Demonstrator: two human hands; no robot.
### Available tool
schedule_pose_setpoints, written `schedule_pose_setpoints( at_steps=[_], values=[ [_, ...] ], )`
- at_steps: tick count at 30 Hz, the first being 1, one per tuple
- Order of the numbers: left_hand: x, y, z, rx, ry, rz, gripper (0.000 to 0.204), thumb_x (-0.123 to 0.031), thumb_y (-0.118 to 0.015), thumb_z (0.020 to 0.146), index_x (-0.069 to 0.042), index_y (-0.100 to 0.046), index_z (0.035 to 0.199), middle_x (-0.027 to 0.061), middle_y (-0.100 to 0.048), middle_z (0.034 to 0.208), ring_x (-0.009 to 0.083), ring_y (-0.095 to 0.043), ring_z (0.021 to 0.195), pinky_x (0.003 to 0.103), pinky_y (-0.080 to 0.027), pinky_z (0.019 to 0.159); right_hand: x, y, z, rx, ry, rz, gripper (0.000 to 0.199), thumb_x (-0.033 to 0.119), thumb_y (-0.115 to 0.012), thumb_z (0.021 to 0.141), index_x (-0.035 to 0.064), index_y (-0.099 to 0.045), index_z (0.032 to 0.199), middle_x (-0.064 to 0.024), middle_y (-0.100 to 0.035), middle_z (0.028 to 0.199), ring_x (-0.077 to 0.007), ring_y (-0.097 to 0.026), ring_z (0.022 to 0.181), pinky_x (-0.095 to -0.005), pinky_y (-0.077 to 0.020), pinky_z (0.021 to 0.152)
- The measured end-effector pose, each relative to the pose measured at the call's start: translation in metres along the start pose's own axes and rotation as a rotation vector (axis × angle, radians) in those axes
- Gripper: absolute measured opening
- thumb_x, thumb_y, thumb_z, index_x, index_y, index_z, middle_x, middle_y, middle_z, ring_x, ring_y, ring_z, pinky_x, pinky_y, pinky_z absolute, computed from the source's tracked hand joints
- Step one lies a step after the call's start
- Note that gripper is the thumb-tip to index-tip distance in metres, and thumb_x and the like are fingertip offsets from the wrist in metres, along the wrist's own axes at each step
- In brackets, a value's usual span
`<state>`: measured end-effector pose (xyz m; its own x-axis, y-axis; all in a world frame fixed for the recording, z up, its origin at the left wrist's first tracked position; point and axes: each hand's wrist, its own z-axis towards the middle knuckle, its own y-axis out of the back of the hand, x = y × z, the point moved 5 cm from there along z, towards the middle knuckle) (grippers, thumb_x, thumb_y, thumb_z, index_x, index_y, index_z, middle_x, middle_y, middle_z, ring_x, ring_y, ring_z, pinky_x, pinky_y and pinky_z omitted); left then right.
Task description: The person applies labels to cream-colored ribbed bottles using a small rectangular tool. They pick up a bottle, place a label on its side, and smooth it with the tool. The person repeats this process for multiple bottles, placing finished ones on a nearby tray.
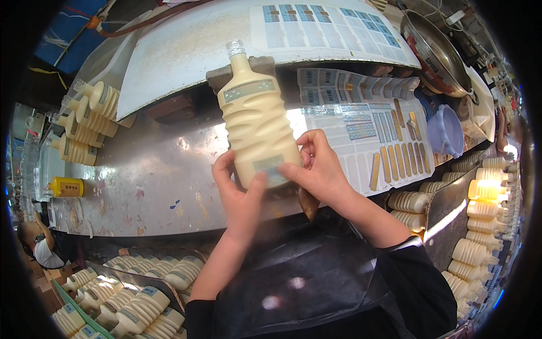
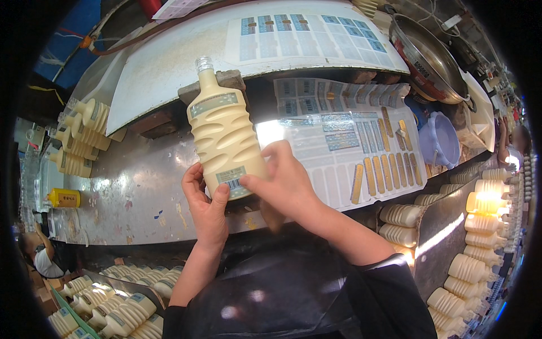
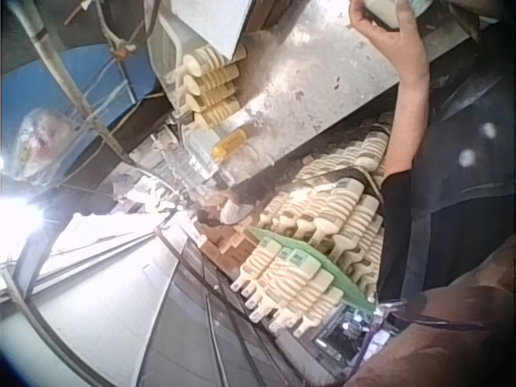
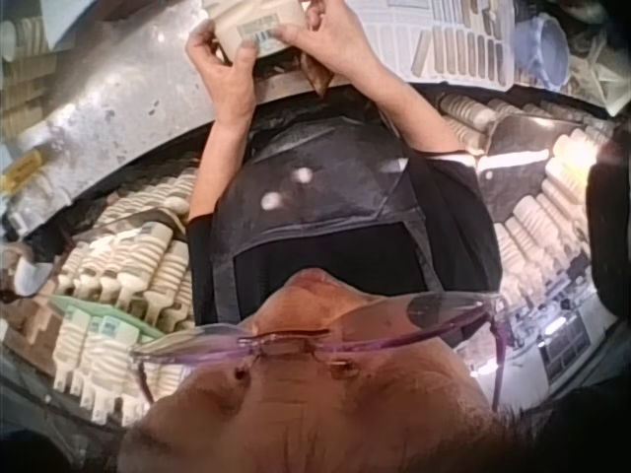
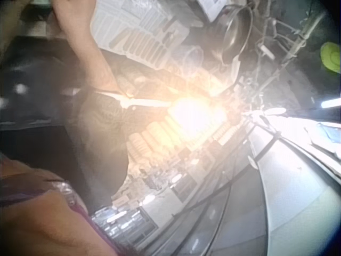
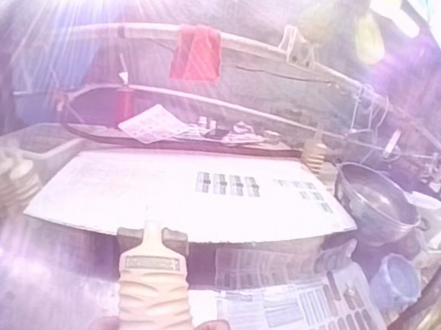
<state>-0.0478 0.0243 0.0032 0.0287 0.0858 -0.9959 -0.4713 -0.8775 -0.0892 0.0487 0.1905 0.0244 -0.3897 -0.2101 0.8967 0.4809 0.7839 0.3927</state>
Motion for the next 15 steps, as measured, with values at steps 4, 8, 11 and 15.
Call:
schedule_pose_setpoints(
  at_steps=[4, 8, 11, 15],
  values=[
    [0.000, 0.000, -0.001, -0.001, 0.005, -0.016, 0.069, -0.012, -0.072, 0.088, 0.000, -0.035, 0.145, 0.0159, -0.044, 0.140, 0.0264, -0.043, 0.134, 0.042, -0.034, 0.116, 0.000, -0.003, 0.000, -0.018, 0.022, 0.098, 0.059, 0.025, -0.086, 0.079, 0.0037, -0.047, 0.117, 0.0019, -0.044, 0.086, -0.0050, -0.042, 0.077, -0.0217, -0.0404, 0.067],
    [0.000, -0.001, -0.001, 0.001, 0.009, -0.016, 0.069, -0.012, -0.072, 0.088, 0.000, -0.035, 0.145, 0.0160, -0.043, 0.140, 0.0267, -0.043, 0.134, 0.042, -0.034, 0.116, -0.003, -0.003, 0.000, -0.032, 0.039, 0.095, 0.058, 0.026, -0.086, 0.079, 0.0040, -0.047, 0.116, 0.0021, -0.044, 0.087, -0.0048, -0.042, 0.077, -0.0215, -0.0403, 0.066],
    [-0.001, -0.001, 0.000, 0.004, 0.009, -0.001, 0.071, -0.013, -0.073, 0.087, 0.001, -0.034, 0.145, 0.0163, -0.043, 0.140, 0.0271, -0.042, 0.134, 0.042, -0.034, 0.116, -0.002, -0.001, 0.000, -0.023, 0.053, 0.107, 0.049, 0.025, -0.082, 0.085, 0.0047, -0.050, 0.116, 0.0017, -0.048, 0.088, -0.0045, -0.045, 0.078, -0.0214, -0.0405, 0.066],
    [-0.001, 0.000, -0.002, 0.036, -0.039, 0.109, 0.079, -0.015, -0.077, 0.083, 0.002, -0.032, 0.146, 0.0173, -0.041, 0.141, 0.0280, -0.042, 0.135, 0.041, -0.035, 0.116, 0.001, 0.020, 0.009, 0.083, 0.026, 0.378, 0.022, 0.024, -0.064, 0.098, 0.0068, -0.061, 0.112, 0.0021, -0.057, 0.093, -0.0059, -0.053, 0.083, -0.0216, -0.0442, 0.072]
  ],
)
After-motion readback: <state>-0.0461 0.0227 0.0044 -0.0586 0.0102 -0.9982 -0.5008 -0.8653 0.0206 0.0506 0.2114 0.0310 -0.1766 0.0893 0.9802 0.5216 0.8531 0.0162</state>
